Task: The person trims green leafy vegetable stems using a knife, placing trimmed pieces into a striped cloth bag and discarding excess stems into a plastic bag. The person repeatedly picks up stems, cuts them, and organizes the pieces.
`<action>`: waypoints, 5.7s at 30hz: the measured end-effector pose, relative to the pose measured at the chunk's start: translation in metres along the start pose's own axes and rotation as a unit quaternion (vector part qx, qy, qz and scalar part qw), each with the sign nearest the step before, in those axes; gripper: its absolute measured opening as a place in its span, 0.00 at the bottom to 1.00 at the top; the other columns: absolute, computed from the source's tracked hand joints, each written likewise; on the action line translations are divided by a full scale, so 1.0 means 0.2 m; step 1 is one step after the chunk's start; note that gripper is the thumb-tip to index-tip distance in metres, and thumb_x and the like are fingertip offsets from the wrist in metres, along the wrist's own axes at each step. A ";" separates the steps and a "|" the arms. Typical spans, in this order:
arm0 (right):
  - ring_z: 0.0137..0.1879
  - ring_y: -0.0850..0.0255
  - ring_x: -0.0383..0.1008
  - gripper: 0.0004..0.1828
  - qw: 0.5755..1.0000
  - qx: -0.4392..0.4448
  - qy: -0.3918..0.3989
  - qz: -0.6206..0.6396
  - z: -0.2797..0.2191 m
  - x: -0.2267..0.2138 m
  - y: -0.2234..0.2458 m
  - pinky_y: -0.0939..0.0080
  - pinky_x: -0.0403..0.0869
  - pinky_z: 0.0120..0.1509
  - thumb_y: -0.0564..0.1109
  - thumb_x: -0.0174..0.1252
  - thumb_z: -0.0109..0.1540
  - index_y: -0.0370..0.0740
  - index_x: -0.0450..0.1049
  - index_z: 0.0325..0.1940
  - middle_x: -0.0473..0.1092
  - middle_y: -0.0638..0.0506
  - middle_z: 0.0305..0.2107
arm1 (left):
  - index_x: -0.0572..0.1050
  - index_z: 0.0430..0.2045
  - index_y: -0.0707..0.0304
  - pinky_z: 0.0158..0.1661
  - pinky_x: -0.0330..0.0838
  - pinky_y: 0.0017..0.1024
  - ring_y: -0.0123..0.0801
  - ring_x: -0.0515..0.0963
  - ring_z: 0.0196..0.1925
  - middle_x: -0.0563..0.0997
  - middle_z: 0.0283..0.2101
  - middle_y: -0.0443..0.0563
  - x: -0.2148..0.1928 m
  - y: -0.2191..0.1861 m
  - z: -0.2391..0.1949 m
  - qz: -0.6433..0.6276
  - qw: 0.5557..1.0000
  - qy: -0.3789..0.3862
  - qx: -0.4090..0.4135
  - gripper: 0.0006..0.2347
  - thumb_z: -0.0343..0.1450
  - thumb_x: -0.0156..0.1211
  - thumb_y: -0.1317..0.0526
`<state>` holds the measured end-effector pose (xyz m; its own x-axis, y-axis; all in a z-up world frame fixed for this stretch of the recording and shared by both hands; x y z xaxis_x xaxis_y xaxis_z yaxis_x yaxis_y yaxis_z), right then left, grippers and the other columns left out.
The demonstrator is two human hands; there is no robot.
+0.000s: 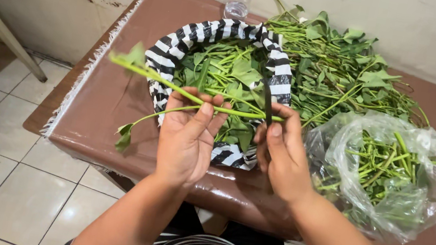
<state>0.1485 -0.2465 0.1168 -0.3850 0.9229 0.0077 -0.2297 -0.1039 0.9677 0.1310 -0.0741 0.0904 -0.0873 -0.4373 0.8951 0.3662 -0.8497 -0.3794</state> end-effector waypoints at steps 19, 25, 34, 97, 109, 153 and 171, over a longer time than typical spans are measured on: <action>0.26 0.71 0.58 0.17 0.988 -0.110 0.050 0.097 -0.05 -0.09 -0.03 0.73 0.60 0.31 0.54 0.49 0.75 0.41 0.58 0.60 0.69 0.47 0.42 | 0.63 0.61 0.58 0.63 0.70 0.42 0.43 0.74 0.65 0.73 0.62 0.60 0.07 0.13 -0.04 -0.056 0.978 0.068 -0.190 0.20 0.74 0.57 0.67; 0.23 0.73 0.60 0.26 0.999 -0.027 0.025 -0.001 -0.04 -0.03 -0.09 0.74 0.62 0.27 0.53 0.43 0.73 0.43 0.54 0.73 0.69 0.49 0.39 | 0.67 0.53 0.68 0.60 0.74 0.38 0.42 0.77 0.60 0.75 0.55 0.59 0.01 0.13 -0.01 0.060 0.996 0.025 -0.055 0.15 0.73 0.60 0.74; 0.24 0.71 0.59 0.24 0.997 -0.019 0.005 0.079 -0.07 0.02 -0.17 0.72 0.61 0.27 0.53 0.45 0.74 0.42 0.53 0.70 0.68 0.48 0.39 | 0.69 0.46 0.70 0.55 0.75 0.32 0.36 0.79 0.52 0.78 0.48 0.60 -0.01 0.15 -0.06 0.176 0.983 0.045 0.006 0.09 0.75 0.59 0.75; 0.22 0.72 0.55 0.19 0.983 0.063 0.151 0.078 0.16 0.16 -0.20 0.71 0.53 0.24 0.53 0.51 0.71 0.45 0.52 0.58 0.64 0.56 0.26 | 0.73 0.41 0.62 0.33 0.64 0.19 0.19 0.68 0.32 0.77 0.34 0.43 -0.13 -0.06 0.01 0.321 0.926 0.120 -0.160 0.06 0.72 0.57 0.65; 0.27 0.74 0.59 0.18 0.999 -0.040 0.012 -0.007 0.25 0.15 -0.17 0.72 0.57 0.27 0.49 0.56 0.72 0.43 0.53 0.52 0.63 0.58 0.28 | 0.72 0.36 0.67 0.41 0.74 0.22 0.23 0.78 0.38 0.79 0.36 0.46 -0.08 -0.08 0.03 0.318 0.946 0.070 0.012 0.08 0.71 0.68 0.70; 0.24 0.73 0.56 0.26 0.976 0.004 0.214 0.049 0.20 0.16 0.00 0.76 0.58 0.29 0.52 0.43 0.72 0.38 0.61 0.72 0.69 0.49 0.36 | 0.61 0.68 0.69 0.47 0.79 0.28 0.29 0.80 0.43 0.79 0.40 0.49 -0.07 -0.09 0.30 0.058 0.993 0.041 -0.096 0.24 0.76 0.58 0.66; 0.28 0.74 0.56 0.25 0.972 -0.021 0.232 0.032 0.14 0.21 0.03 0.76 0.58 0.32 0.48 0.45 0.75 0.39 0.60 0.76 0.67 0.51 0.33 | 0.62 0.67 0.66 0.42 0.78 0.19 0.24 0.81 0.39 0.79 0.38 0.48 -0.09 -0.03 0.25 -0.004 0.992 0.038 -0.122 0.22 0.77 0.57 0.65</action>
<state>0.1551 -0.1980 0.1297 -0.7592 0.6485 -0.0556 -0.2236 -0.1797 0.9580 0.1775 -0.0475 0.0888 -0.1615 -0.4426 0.8821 0.1305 -0.8955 -0.4255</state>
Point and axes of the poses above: each hand's wrist, its own z-axis towards the middle knuckle, its own x-axis out of the palm, y = z × x, the point moved 8 cm from there along z, towards the middle knuckle
